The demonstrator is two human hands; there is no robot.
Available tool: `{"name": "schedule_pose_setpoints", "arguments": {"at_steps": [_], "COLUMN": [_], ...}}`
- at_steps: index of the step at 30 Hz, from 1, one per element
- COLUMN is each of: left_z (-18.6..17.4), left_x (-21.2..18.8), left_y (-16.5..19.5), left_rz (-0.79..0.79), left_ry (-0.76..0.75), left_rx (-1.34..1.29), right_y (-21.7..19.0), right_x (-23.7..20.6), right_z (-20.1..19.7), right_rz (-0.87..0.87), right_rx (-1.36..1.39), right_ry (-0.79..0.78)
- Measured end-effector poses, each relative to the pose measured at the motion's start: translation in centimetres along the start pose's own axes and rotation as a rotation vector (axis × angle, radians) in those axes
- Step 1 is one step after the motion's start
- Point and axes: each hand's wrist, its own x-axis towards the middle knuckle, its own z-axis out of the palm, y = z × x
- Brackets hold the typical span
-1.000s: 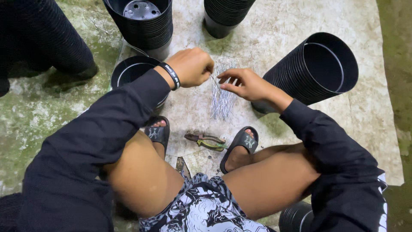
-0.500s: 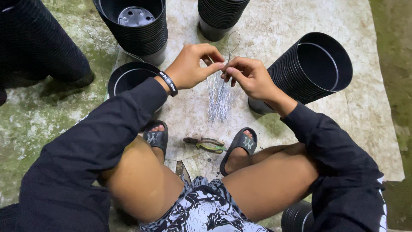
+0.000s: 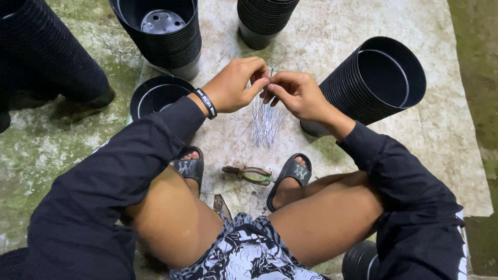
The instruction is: The person sits on the floor and uses pliers to cut and bend metal wire, then threads the wire through holes in black plastic pots to create hanging loops. The person repeats this process for multiple pots, securing the wire by hand.
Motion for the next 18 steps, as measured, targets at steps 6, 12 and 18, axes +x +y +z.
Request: {"name": "schedule_pose_setpoints", "arguments": {"at_steps": [6,12,18], "left_z": [0.0,-0.3,-0.6], "left_x": [-0.2,0.0,0.1], "left_y": [-0.3,0.1,1.2], "left_rz": [-0.072,-0.127,-0.359], "left_ry": [-0.035,-0.061,-0.114], "left_rx": [-0.024,-0.030,-0.250], "right_y": [-0.5,-0.8,-1.1], "right_x": [0.2,0.3,0.1], "right_z": [0.0,-0.3,-0.8], "right_rz": [0.031,0.058,0.106], "right_rx": [-0.033,-0.063,-0.012], "right_ry": [0.004,-0.017,-0.057]}}
